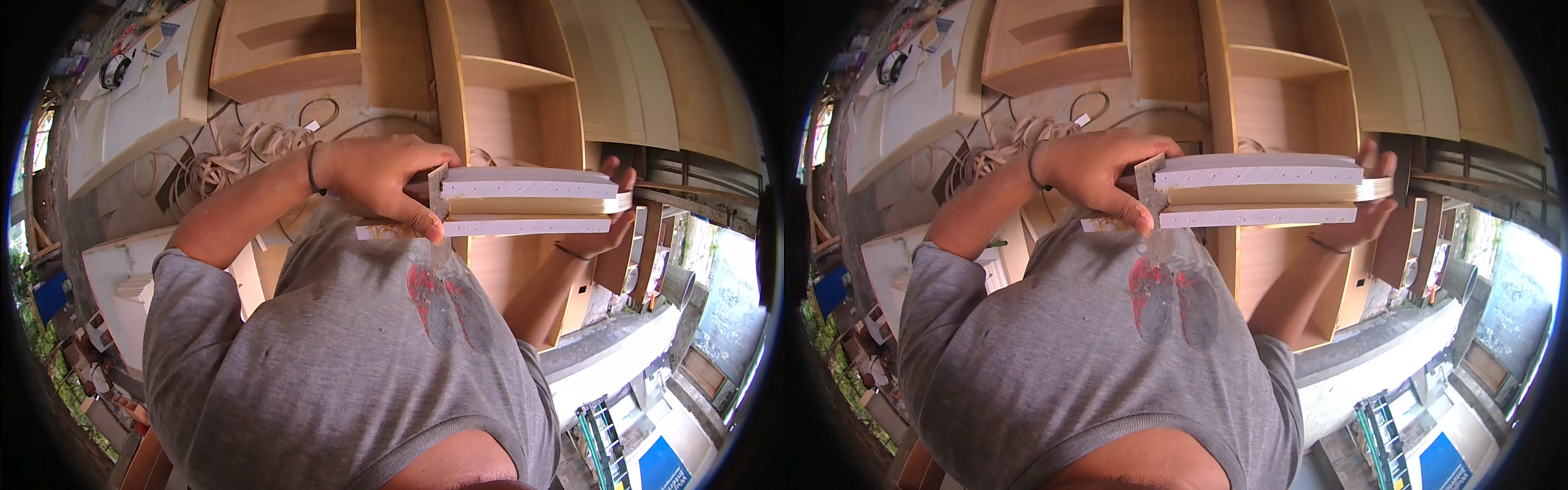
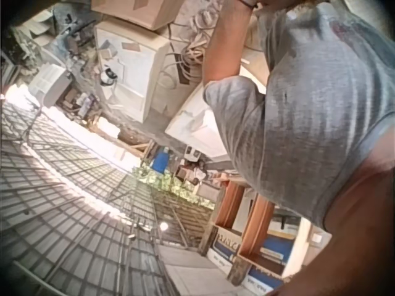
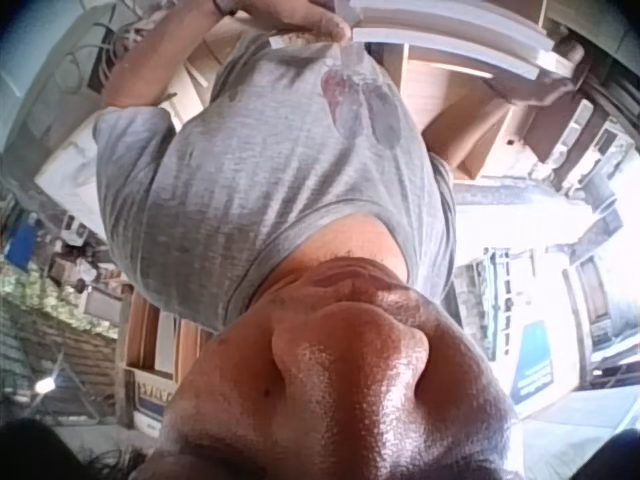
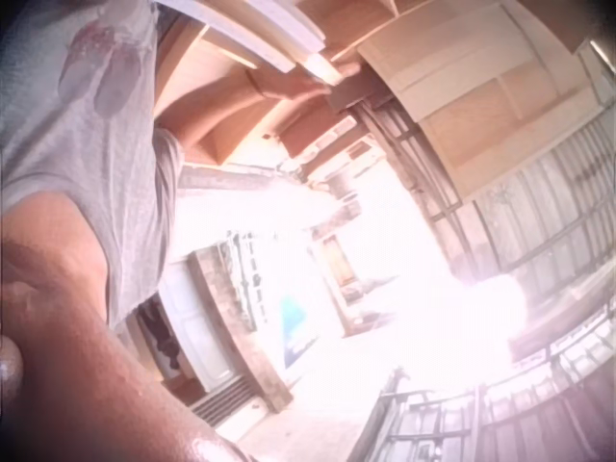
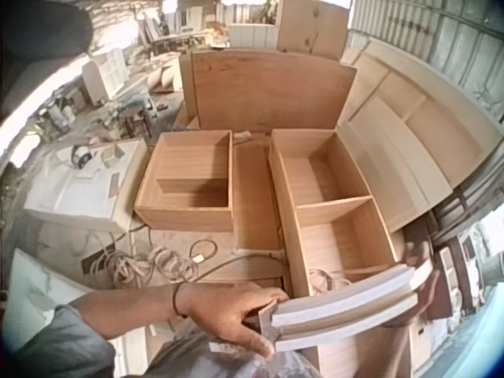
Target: The person applies adhesive to a wooden furniture component and then manually presses a strip of edge banding along the glued edge.
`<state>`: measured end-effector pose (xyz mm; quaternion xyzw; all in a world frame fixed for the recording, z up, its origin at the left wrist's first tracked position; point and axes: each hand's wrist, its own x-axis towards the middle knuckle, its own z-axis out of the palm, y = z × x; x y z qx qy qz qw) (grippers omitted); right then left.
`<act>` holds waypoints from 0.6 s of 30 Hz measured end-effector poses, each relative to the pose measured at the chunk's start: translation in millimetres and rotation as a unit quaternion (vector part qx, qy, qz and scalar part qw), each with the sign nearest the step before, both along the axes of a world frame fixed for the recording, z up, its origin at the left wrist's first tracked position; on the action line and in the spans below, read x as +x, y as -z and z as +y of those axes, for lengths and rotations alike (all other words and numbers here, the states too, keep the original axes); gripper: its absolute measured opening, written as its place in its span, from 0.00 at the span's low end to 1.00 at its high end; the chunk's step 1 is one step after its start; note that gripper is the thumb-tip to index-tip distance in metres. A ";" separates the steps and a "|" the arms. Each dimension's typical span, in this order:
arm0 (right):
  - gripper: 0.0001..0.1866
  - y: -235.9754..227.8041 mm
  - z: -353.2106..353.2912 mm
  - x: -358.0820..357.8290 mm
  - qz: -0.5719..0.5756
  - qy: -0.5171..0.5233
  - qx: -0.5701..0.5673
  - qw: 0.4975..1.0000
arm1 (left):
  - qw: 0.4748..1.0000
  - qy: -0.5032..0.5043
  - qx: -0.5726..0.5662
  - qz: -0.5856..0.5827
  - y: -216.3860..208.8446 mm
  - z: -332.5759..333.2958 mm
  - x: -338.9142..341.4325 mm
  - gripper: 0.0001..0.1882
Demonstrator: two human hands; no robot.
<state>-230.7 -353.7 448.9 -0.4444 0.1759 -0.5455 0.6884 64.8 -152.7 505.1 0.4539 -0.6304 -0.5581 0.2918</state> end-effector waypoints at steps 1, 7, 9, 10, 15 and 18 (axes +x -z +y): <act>0.35 2.8 19.1 13.5 -0.014 -0.017 -0.013 1.000 | 1.000 -0.003 0.003 -0.002 0.9 1.1 -1.6 0.41; 0.28 16.2 34.3 30.5 -0.167 -0.097 0.020 0.981 | 0.998 -0.003 -0.040 -0.043 5.5 2.4 -1.1 0.44; 0.26 13.4 36.3 28.3 -0.182 -0.134 0.016 0.974 | 0.999 0.002 -0.033 -0.036 4.4 3.7 -1.4 0.44; 0.25 8.1 38.6 26.3 -0.184 -0.158 0.015 0.970 | 0.998 0.003 -0.039 -0.039 3.3 4.2 -1.9 0.44; 0.21 -7.9 27.6 19.4 -0.174 -0.111 -0.007 0.978 | 1.000 0.016 -0.006 -0.014 -0.4 4.9 1.6 0.43; 0.16 -14.9 -10.4 -10.9 -0.230 -0.030 0.011 0.973 | 0.999 0.036 0.005 0.009 3.2 2.7 7.7 0.42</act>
